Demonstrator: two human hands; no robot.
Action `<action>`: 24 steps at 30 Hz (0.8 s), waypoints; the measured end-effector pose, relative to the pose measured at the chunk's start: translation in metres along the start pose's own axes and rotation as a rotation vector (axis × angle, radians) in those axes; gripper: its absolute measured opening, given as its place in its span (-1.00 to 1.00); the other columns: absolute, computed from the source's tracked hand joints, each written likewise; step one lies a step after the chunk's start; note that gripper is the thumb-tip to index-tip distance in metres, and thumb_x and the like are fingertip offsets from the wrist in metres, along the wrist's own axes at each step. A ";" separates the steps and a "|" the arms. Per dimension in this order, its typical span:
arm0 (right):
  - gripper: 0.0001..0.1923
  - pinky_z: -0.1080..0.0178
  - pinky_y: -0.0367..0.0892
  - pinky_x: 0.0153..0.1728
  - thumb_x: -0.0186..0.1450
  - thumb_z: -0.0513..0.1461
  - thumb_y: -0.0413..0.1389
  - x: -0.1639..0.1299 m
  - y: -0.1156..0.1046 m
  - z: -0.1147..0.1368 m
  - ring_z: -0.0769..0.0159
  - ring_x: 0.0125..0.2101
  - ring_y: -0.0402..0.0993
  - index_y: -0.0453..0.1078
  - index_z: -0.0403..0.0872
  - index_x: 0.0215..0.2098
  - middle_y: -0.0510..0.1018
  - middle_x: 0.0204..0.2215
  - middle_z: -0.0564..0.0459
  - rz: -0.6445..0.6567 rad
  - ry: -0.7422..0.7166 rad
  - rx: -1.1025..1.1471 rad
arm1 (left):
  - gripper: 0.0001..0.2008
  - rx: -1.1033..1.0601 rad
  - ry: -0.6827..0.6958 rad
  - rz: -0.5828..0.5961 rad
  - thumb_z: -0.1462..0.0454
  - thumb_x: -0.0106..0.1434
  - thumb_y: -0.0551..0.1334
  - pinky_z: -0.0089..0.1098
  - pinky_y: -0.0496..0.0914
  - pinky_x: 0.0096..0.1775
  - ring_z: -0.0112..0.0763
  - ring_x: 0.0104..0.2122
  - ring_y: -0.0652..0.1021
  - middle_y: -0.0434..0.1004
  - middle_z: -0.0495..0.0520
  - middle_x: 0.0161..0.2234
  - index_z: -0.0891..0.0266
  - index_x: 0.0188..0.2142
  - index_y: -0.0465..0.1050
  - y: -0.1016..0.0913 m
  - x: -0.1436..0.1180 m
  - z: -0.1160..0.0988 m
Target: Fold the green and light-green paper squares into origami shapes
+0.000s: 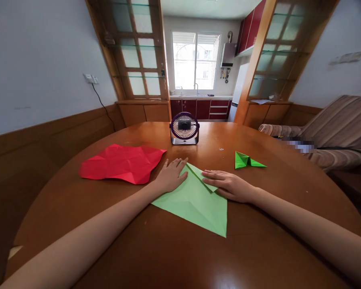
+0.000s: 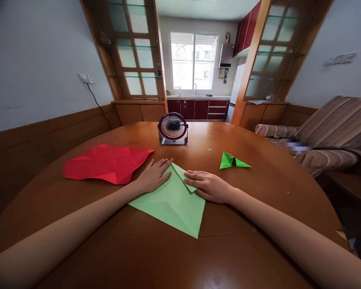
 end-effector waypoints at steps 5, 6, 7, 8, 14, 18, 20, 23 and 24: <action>-0.51 -0.02 0.18 0.24 0.39 -0.28 -0.06 0.001 0.001 0.004 0.16 0.27 0.12 0.16 -0.06 0.29 0.23 0.27 -0.10 0.045 -0.034 -0.044 | -0.43 0.029 0.001 0.008 0.03 0.39 -0.09 -0.03 -0.01 0.27 -0.15 0.33 0.06 -0.02 0.20 0.35 0.19 0.30 0.10 0.002 0.001 0.002; -0.51 -0.02 0.17 0.25 0.39 -0.28 -0.06 0.001 0.001 0.005 0.16 0.28 0.11 0.16 -0.07 0.29 0.23 0.27 -0.10 0.045 -0.043 -0.049 | -0.43 0.026 0.007 0.021 0.03 0.39 -0.10 -0.04 -0.02 0.27 -0.17 0.33 0.04 -0.07 0.19 0.36 0.20 0.30 0.09 0.003 0.001 0.001; -0.51 -0.03 0.17 0.25 0.39 -0.28 -0.07 0.001 0.001 0.006 0.16 0.28 0.10 0.17 -0.08 0.28 0.24 0.26 -0.10 0.042 -0.051 -0.054 | -0.42 0.023 0.015 0.039 0.04 0.39 -0.11 -0.04 -0.03 0.28 -0.19 0.34 0.02 -0.10 0.18 0.37 0.21 0.31 0.06 0.003 0.001 0.000; -0.51 -0.03 0.16 0.25 0.39 -0.28 -0.07 0.002 0.001 0.007 0.16 0.28 0.10 0.17 -0.08 0.28 0.24 0.26 -0.10 0.039 -0.060 -0.060 | -0.42 0.021 0.020 0.056 0.04 0.40 -0.13 -0.05 -0.05 0.28 -0.21 0.34 0.02 -0.10 0.16 0.37 0.22 0.32 0.04 0.004 0.001 0.000; -0.53 0.00 0.15 0.27 0.43 -0.25 -0.08 0.005 0.001 0.015 0.19 0.28 0.11 0.16 -0.12 0.29 0.32 0.22 -0.11 0.064 -0.107 -0.109 | -0.42 0.026 0.005 0.063 0.04 0.40 -0.15 -0.06 -0.07 0.29 -0.24 0.33 0.07 0.00 0.12 0.35 0.20 0.34 0.00 0.001 0.000 -0.002; -0.54 0.02 0.17 0.27 0.44 -0.23 -0.08 0.005 0.001 0.018 0.21 0.26 0.14 0.15 -0.11 0.29 0.36 0.19 -0.09 0.067 -0.117 -0.101 | -0.42 0.030 0.018 0.066 0.04 0.41 -0.15 -0.05 -0.04 0.28 -0.23 0.33 0.07 -0.01 0.12 0.35 0.19 0.34 0.01 0.003 0.000 -0.002; -0.54 0.02 0.16 0.27 0.44 -0.22 -0.08 0.005 0.002 0.019 0.20 0.26 0.15 0.15 -0.12 0.29 0.37 0.18 -0.09 0.080 -0.120 -0.095 | -0.43 0.034 0.023 0.070 0.05 0.41 -0.15 -0.05 -0.04 0.28 -0.23 0.33 0.06 -0.01 0.12 0.35 0.18 0.33 0.02 0.004 0.001 -0.001; -0.54 0.02 0.14 0.28 0.44 -0.22 -0.08 0.005 0.004 0.020 0.20 0.26 0.15 0.17 -0.13 0.28 0.38 0.18 -0.09 0.100 -0.125 -0.087 | -0.43 0.042 0.023 0.069 0.05 0.41 -0.14 -0.04 -0.05 0.28 -0.22 0.33 0.05 -0.02 0.14 0.35 0.20 0.33 0.02 0.004 0.001 -0.001; -0.55 0.03 0.13 0.28 0.44 -0.22 -0.08 0.005 0.005 0.020 0.20 0.26 0.16 0.18 -0.14 0.27 0.38 0.18 -0.09 0.104 -0.124 -0.084 | -0.44 0.048 0.026 0.066 0.06 0.42 -0.14 -0.03 -0.06 0.28 -0.21 0.34 0.04 -0.04 0.13 0.35 0.20 0.33 0.02 0.003 0.001 -0.002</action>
Point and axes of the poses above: each hand's wrist, its own x-axis towards the middle knuckle, its own y-axis out of the palm, z = x × y, the point moved 6 cm from there along x, towards the middle knuckle
